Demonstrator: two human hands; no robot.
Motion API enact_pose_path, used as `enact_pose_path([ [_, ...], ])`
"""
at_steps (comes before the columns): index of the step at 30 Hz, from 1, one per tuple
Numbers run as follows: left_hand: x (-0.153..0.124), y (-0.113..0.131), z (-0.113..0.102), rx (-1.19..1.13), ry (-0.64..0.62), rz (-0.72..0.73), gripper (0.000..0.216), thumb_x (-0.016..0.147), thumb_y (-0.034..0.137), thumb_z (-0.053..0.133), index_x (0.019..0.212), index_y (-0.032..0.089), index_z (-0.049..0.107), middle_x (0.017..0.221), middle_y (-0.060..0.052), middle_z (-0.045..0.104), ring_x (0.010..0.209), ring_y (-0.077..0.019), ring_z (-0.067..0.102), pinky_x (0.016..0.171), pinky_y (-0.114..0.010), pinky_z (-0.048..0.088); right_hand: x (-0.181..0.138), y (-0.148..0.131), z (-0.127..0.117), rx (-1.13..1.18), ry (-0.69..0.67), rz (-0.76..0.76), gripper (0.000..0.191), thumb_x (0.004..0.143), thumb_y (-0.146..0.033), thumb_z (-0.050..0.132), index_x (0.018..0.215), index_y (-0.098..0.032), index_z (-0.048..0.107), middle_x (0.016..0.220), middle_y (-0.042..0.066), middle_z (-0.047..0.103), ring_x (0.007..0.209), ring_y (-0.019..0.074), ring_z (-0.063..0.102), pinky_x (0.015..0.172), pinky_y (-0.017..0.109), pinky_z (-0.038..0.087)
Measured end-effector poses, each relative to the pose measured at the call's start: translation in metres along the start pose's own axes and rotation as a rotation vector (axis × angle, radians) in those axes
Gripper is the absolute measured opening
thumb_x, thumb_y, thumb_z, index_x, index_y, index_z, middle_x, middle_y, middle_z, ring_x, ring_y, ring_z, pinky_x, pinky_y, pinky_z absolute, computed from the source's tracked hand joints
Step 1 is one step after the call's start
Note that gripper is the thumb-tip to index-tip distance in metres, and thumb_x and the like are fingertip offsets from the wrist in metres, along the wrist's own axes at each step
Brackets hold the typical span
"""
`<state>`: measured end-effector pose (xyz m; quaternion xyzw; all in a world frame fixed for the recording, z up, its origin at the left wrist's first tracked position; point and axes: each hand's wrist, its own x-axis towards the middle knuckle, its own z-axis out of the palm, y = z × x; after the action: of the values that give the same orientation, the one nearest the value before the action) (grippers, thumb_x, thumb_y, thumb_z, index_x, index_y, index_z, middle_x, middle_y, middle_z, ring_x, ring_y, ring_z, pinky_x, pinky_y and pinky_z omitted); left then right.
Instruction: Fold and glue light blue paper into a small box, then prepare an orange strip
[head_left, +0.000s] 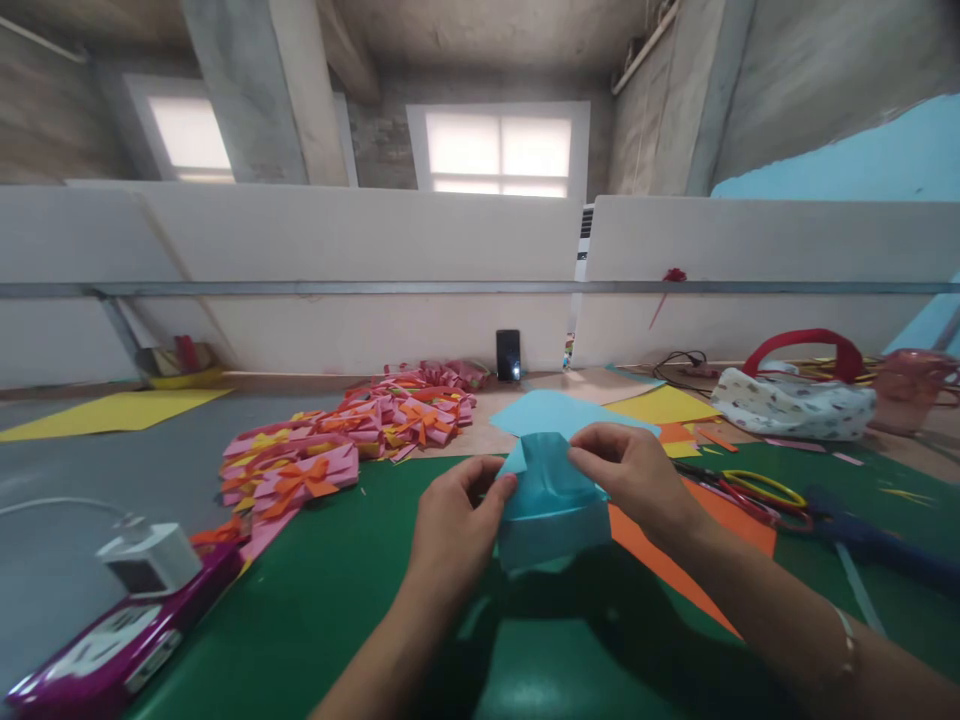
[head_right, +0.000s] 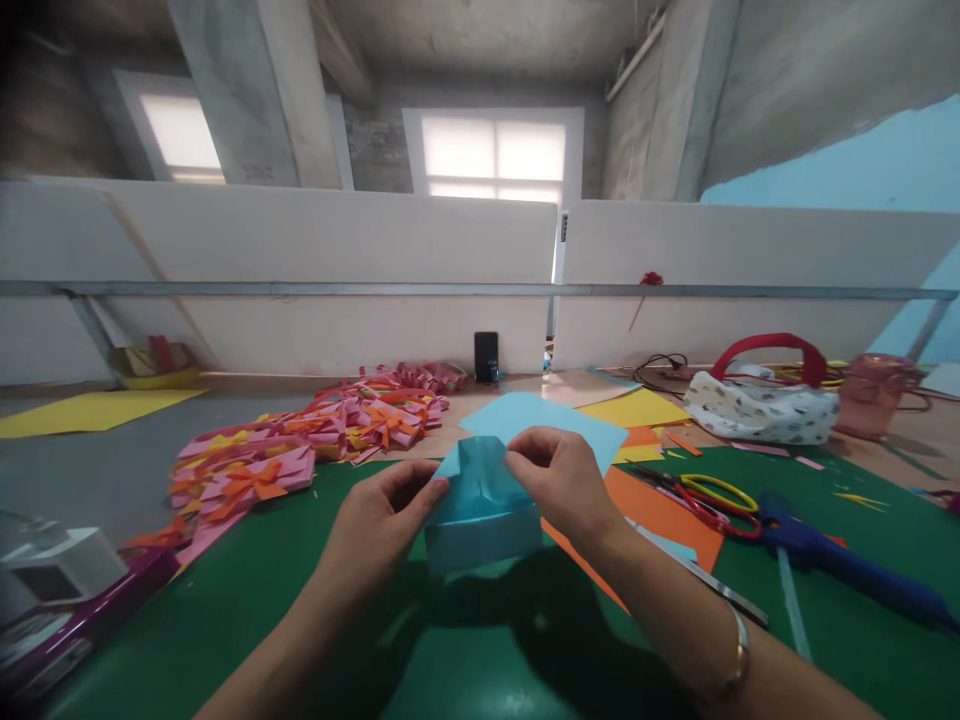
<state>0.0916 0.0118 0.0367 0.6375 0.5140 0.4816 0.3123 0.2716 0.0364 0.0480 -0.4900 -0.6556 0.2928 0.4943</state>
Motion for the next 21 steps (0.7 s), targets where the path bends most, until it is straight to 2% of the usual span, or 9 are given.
enact_pose_path([
  [4,0.001,-0.002,0.001,0.026,0.039,-0.022,0.026,0.079,0.038,0.052,0.080,0.017,0.066,0.072,-0.002,0.065,0.066,-0.0159,0.056,0.055,-0.022,0.041,-0.002,-0.003,0.001,-0.095,-0.114,-0.020,0.013,0.072,-0.026,0.058,0.065,-0.016,0.060,0.061,-0.001,0.056,0.059,0.0118,0.051,0.051,0.023,0.040],
  [6,0.000,-0.002,0.001,0.034,0.039,-0.029,0.027,0.079,0.040,0.051,0.076,0.017,0.065,0.067,0.000,0.061,0.062,-0.0144,0.052,0.052,-0.021,0.038,-0.002,-0.001,0.002,-0.142,-0.141,-0.061,0.013,0.074,-0.028,0.058,0.076,-0.016,0.062,0.066,0.000,0.058,0.063,0.0125,0.052,0.056,0.024,0.042],
  [9,0.000,-0.002,0.002,-0.018,0.039,-0.058,0.029,0.078,0.041,0.051,0.068,0.017,0.062,0.059,0.002,0.051,0.055,-0.0116,0.043,0.046,-0.019,0.033,-0.002,0.003,0.003,-0.175,-0.142,-0.170,0.028,0.077,-0.024,0.056,0.104,-0.019,0.059,0.073,0.000,0.061,0.066,0.0132,0.054,0.061,0.027,0.045],
  [11,0.001,-0.003,0.003,-0.114,0.019,-0.113,0.030,0.075,0.043,0.053,0.064,0.017,0.060,0.056,0.003,0.045,0.050,-0.0099,0.038,0.042,-0.018,0.029,-0.003,0.006,0.004,-0.202,-0.135,-0.274,0.035,0.077,-0.018,0.054,0.111,-0.022,0.056,0.082,0.001,0.063,0.073,0.0139,0.057,0.066,0.027,0.046],
  [13,0.002,-0.006,0.003,-0.222,0.004,-0.185,0.033,0.071,0.048,0.056,0.062,0.017,0.057,0.055,0.005,0.042,0.048,-0.0089,0.035,0.041,-0.018,0.026,-0.005,0.006,0.004,-0.210,-0.127,-0.373,0.028,0.077,-0.015,0.053,0.103,-0.023,0.060,0.094,0.003,0.063,0.085,0.0156,0.058,0.073,0.029,0.047],
  [16,0.004,-0.012,0.004,-0.332,-0.004,-0.256,0.036,0.067,0.053,0.060,0.064,0.017,0.055,0.055,0.006,0.041,0.048,-0.0084,0.035,0.042,-0.018,0.026,-0.008,0.004,0.006,-0.187,-0.126,-0.463,0.006,0.078,-0.019,0.058,0.081,-0.022,0.063,0.105,0.005,0.061,0.098,0.0189,0.056,0.085,0.032,0.044],
  [18,0.004,-0.015,0.005,-0.372,-0.019,-0.277,0.036,0.066,0.053,0.061,0.066,0.017,0.054,0.055,0.006,0.041,0.048,-0.0083,0.036,0.043,-0.018,0.027,-0.009,0.003,0.007,-0.204,-0.126,-0.470,0.003,0.076,-0.019,0.060,0.078,-0.021,0.061,0.099,0.004,0.061,0.093,0.0183,0.056,0.084,0.031,0.044],
  [21,0.004,-0.018,0.007,-0.422,0.003,-0.316,0.035,0.066,0.051,0.062,0.065,0.017,0.054,0.053,0.007,0.040,0.046,-0.0071,0.033,0.043,-0.018,0.025,-0.010,0.002,0.009,-0.257,-0.121,-0.421,0.013,0.075,-0.011,0.055,0.084,-0.021,0.057,0.077,-0.001,0.058,0.072,0.0136,0.053,0.068,0.026,0.045],
])
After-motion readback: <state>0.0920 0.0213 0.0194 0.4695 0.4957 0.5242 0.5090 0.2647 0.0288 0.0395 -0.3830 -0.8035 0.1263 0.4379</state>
